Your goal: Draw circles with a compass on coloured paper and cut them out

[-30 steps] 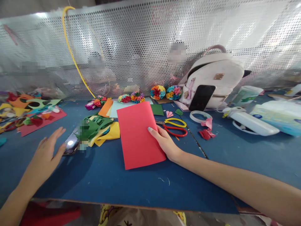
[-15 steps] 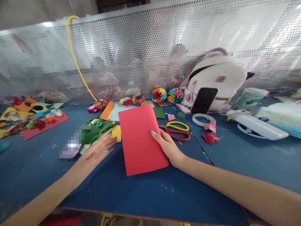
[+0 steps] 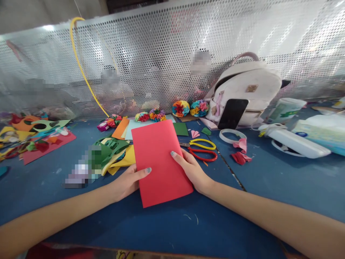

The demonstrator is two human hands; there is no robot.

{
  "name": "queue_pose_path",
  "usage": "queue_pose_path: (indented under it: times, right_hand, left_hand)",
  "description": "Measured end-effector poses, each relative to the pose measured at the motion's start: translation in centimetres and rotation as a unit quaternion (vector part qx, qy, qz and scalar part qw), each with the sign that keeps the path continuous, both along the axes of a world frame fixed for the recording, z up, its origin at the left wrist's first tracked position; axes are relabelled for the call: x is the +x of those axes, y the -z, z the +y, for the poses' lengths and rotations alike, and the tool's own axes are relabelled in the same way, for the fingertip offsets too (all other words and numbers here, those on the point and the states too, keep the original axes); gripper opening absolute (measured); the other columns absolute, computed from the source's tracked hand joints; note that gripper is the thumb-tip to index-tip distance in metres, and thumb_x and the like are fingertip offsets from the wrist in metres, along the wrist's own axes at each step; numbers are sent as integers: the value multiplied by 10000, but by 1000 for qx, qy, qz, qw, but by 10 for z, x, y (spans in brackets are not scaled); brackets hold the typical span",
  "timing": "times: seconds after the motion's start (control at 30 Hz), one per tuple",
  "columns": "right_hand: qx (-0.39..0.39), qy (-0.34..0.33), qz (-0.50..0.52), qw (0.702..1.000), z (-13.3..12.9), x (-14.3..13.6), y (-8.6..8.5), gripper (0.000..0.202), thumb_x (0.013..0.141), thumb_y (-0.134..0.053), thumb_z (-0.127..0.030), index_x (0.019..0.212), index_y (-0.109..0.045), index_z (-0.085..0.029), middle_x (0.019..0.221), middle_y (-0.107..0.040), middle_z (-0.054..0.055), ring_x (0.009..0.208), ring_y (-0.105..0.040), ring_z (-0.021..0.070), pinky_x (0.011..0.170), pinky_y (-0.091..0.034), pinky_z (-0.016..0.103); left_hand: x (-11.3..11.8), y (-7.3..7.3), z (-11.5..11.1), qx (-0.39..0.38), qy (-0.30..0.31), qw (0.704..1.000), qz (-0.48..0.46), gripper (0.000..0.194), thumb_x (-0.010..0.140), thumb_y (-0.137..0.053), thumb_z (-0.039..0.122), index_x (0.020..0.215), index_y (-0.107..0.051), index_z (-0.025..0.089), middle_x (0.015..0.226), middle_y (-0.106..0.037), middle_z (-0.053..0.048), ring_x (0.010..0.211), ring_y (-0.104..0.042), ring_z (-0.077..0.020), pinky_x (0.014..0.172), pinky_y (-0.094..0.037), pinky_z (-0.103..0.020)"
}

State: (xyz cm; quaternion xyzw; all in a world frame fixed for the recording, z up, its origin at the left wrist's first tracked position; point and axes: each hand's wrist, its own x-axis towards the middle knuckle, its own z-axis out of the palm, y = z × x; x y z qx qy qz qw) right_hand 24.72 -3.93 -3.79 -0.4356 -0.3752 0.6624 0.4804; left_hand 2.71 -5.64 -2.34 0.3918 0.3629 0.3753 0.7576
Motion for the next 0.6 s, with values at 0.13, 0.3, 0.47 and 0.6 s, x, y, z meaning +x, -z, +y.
queue_pose_path:
  times: [0.13, 0.3, 0.47, 0.6]
  right_hand:
    - [6, 6, -7, 1000, 1, 2, 0, 346, 916, -758, -466, 1206, -722, -281, 1113, -832, 62, 877, -810, 264, 696, -675, 334]
    - [34, -19, -9, 999, 3, 2, 5, 450, 888, -785, -509, 1276, -718, -291, 1150, -824, 64, 909, -808, 274, 774, -682, 370]
    - [49, -40, -7, 998, 2, 3, 8, 529, 851, -815, -562, 1295, -711, -292, 1166, -819, 67, 913, -807, 272, 792, -682, 378]
    - [56, -47, -6, 997, 3, 3, 9, 541, 843, -822, -577, 1290, -711, -294, 1177, -815, 66, 926, -805, 268, 822, -681, 378]
  left_hand:
    - [12, 6, 9, -16, -24, 999, -18, 770, 641, -1011, 434, 1299, -707, 175, 1253, -790, -147, 1202, -730, -359, 1030, -589, -448]
    - [12, 7, 12, -35, -54, 998, -29, 659, 753, -940, 312, 1340, -671, 180, 1224, -801, -139, 1185, -744, -342, 1063, -582, -465]
    - [12, 6, 9, -43, -65, 996, -30, 631, 746, -944, 267, 1310, -675, 176, 1210, -807, -135, 1178, -749, -346, 1055, -591, -471]
    - [13, 5, 8, -42, -72, 996, -33, 629, 722, -962, 287, 1275, -690, 164, 1217, -805, -137, 1198, -739, -347, 1062, -590, -456]
